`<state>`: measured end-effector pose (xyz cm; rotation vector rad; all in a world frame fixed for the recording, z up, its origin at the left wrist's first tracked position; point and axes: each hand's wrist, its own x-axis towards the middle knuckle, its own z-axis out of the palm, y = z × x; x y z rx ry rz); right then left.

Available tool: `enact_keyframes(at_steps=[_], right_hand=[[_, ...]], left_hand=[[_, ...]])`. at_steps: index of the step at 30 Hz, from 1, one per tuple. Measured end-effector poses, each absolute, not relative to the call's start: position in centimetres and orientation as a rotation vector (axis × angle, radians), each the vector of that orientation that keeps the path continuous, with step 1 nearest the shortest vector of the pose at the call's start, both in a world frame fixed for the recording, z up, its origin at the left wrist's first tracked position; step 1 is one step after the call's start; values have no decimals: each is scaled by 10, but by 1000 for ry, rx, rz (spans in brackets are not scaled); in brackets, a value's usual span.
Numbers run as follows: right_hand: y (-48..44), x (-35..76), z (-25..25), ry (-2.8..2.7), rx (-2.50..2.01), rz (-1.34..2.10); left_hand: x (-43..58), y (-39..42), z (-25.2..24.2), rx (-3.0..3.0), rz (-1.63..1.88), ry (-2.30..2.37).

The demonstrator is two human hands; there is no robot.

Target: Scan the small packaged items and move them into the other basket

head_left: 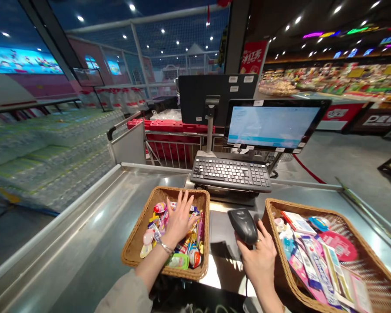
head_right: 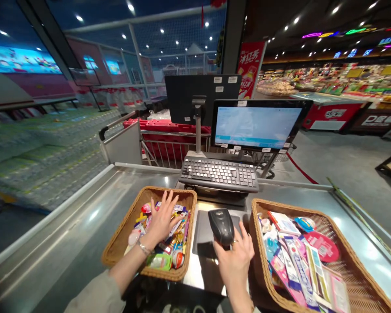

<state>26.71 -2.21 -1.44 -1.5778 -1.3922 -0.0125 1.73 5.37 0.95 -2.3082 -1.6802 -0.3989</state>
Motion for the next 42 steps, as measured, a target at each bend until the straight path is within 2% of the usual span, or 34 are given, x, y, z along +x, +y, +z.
enact_keyframes(at_steps=[11,25,42], right_hand=[[-15,255,-18,-1482,-1510,-11],[-7,255,-26,-1485,-1524,62],[-1,265,-33,-1508,-1582,53]], left_hand=[[-26,58,-27,-2297,-263,-1792],[-34,80,-58,-2398,-30,-1861],[-43,106,-76,-2652,113,-1737]])
